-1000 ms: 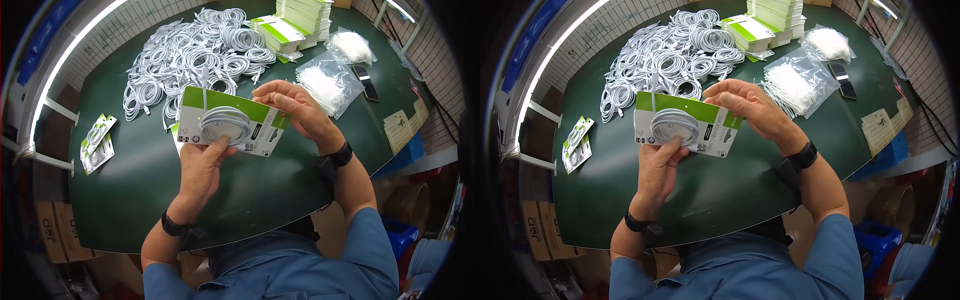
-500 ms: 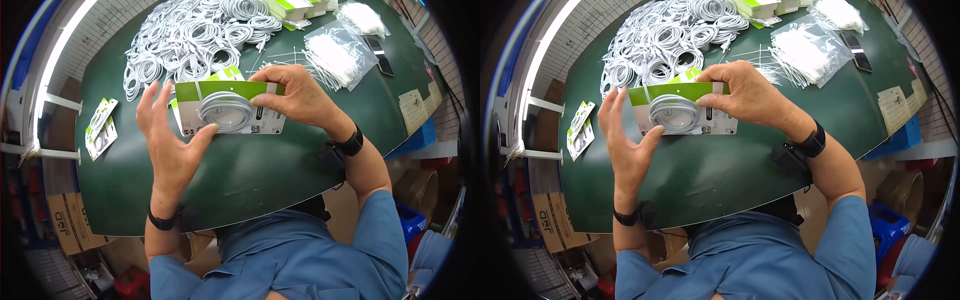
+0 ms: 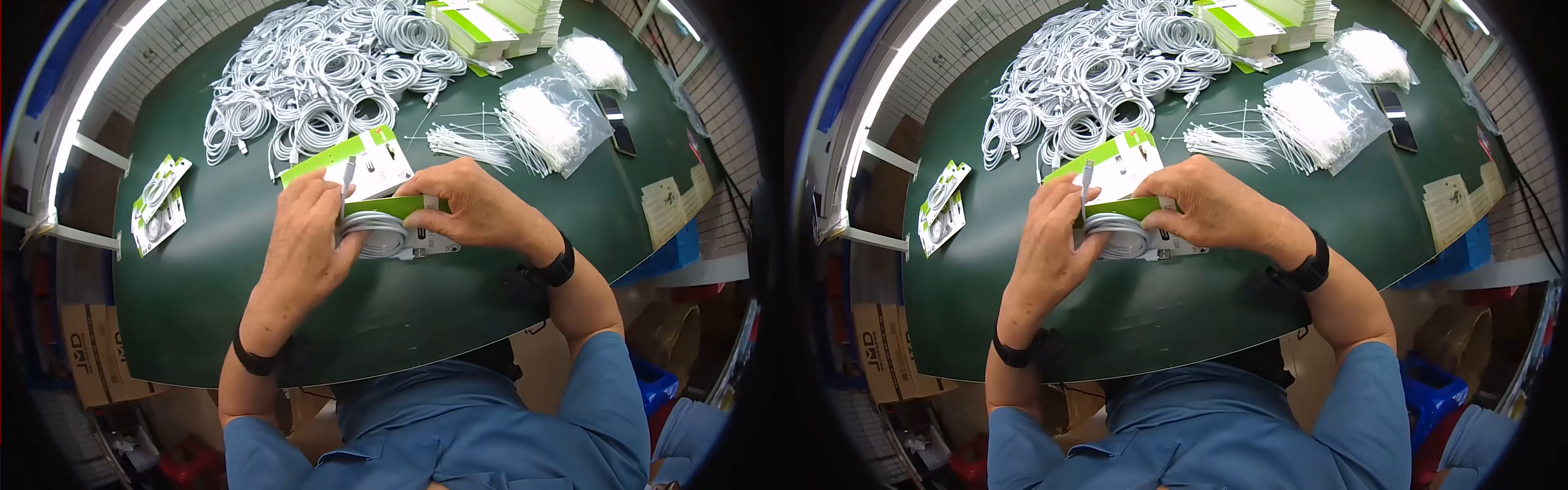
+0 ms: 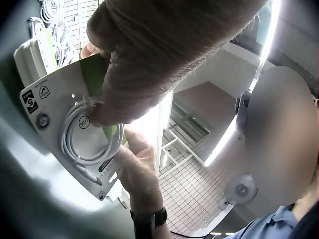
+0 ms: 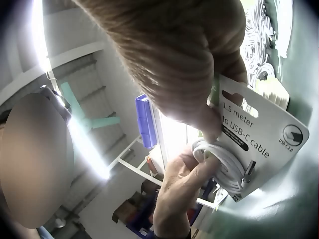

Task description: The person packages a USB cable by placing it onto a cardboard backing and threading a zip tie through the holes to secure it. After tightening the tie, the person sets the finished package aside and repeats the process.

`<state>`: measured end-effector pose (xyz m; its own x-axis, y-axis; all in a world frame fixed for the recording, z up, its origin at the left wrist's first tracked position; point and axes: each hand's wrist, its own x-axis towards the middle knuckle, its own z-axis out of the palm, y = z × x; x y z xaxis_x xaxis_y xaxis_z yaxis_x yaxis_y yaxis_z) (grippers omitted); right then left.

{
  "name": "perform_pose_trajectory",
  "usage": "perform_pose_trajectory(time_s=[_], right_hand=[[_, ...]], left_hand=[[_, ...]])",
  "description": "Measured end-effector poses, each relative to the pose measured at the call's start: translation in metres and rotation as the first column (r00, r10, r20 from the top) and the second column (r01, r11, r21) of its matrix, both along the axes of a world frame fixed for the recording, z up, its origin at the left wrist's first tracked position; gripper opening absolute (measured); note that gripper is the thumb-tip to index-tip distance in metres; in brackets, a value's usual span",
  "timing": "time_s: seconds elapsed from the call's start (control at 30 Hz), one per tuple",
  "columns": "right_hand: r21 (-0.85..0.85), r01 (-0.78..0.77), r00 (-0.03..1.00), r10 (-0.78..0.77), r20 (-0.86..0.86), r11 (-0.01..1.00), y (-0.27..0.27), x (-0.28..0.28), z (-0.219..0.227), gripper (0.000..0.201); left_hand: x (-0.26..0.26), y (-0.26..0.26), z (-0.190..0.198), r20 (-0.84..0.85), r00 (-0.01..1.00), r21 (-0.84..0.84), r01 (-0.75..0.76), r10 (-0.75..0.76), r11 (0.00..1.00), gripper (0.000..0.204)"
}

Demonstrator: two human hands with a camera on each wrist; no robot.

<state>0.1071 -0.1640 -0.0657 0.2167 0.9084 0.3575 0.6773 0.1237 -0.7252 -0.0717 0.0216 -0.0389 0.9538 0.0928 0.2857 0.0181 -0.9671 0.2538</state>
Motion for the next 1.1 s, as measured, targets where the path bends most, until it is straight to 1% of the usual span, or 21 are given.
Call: perform_pose_trajectory(time_s=[0.07, 0.1, 0.2, 0.23, 0.33, 0.37, 0.47, 0.5, 0.6, 0.63, 0.73, 0.77, 0.87, 1.03, 1.1], right_hand=[[-0.020, -0.003, 0.999, 0.004, 0.055, 1.000, 0.000, 0.001, 0.000, 0.035], [-0.024, -0.003, 0.998, 0.004, 0.058, 1.000, 0.000, 0.000, 0.000, 0.035], [0.195, 0.136, 0.974, -0.167, 0.151, 0.971, 0.004, -0.009, 0.003, 0.038], [0.188, 0.134, 0.975, -0.164, 0.153, 0.973, 0.004, -0.013, 0.004, 0.038], [0.246, 0.131, 0.916, -0.212, 0.340, 0.960, 0.006, -0.023, 0.012, 0.032], [0.242, 0.130, 0.916, -0.210, 0.341, 0.961, 0.005, -0.023, 0.011, 0.032], [0.218, 0.051, 0.902, -0.138, 0.408, 0.975, 0.005, -0.019, 0.004, 0.026], [0.216, 0.049, 0.903, -0.136, 0.408, 0.975, 0.006, -0.019, 0.004, 0.026], [0.228, 0.085, 0.927, -0.161, 0.339, 0.970, 0.007, -0.018, 0.003, 0.022], [0.227, 0.086, 0.928, -0.161, 0.335, 0.970, 0.007, -0.017, 0.003, 0.022], [0.192, 0.102, 0.934, -0.160, 0.320, 0.976, 0.007, -0.014, 0.001, 0.022], [0.191, 0.101, 0.935, -0.158, 0.317, 0.976, 0.008, -0.014, 0.000, 0.022], [0.240, 0.153, 0.874, -0.245, 0.419, 0.959, 0.010, -0.016, -0.003, 0.025], [0.153, 0.194, 0.856, -0.243, 0.455, 0.969, 0.008, -0.019, -0.001, 0.026], [0.150, 0.196, 0.856, -0.243, 0.456, 0.969, 0.007, -0.020, -0.001, 0.027]], left_hand=[[0.000, -0.004, -0.004, -0.071, 0.997, -0.080, 0.002, -0.008, 0.997, 0.054], [0.000, -0.005, -0.008, -0.068, 0.998, -0.084, 0.003, -0.008, 0.996, 0.054], [0.000, -0.010, -0.017, 0.035, 0.997, 0.148, 0.057, -0.063, 0.987, 0.056], [0.000, -0.011, -0.018, 0.036, 0.997, 0.141, 0.056, -0.061, 0.988, 0.056], [-0.002, -0.016, -0.016, -0.042, 0.998, 0.127, 0.054, -0.049, 0.990, 0.060], [-0.001, -0.018, -0.017, -0.042, 0.998, 0.123, 0.053, -0.048, 0.991, 0.060], [0.001, -0.024, -0.019, -0.018, 0.999, 0.145, 0.031, -0.028, 0.989, 0.061], [0.001, -0.023, -0.020, -0.018, 0.999, 0.144, 0.029, -0.027, 0.989, 0.061], [0.002, -0.021, -0.026, 0.099, 0.993, 0.129, 0.047, -0.060, 0.990, 0.061], [0.002, -0.020, -0.026, 0.096, 0.994, 0.129, 0.048, -0.061, 0.991, 0.061], [0.002, -0.018, -0.026, 0.161, 0.985, -0.017, 0.064, -0.061, 0.998, 0.054], [0.002, -0.017, -0.028, 0.158, 0.986, -0.017, 0.062, -0.059, 0.998, 0.054], [0.004, -0.011, -0.036, 0.265, 0.964, -0.226, 0.095, -0.033, 0.969, 0.045], [0.004, -0.008, -0.039, 0.266, 0.963, -0.250, 0.101, -0.031, 0.963, 0.037], [0.005, -0.009, -0.040, 0.327, 0.945, -0.259, 0.119, -0.029, 0.958, 0.032]])
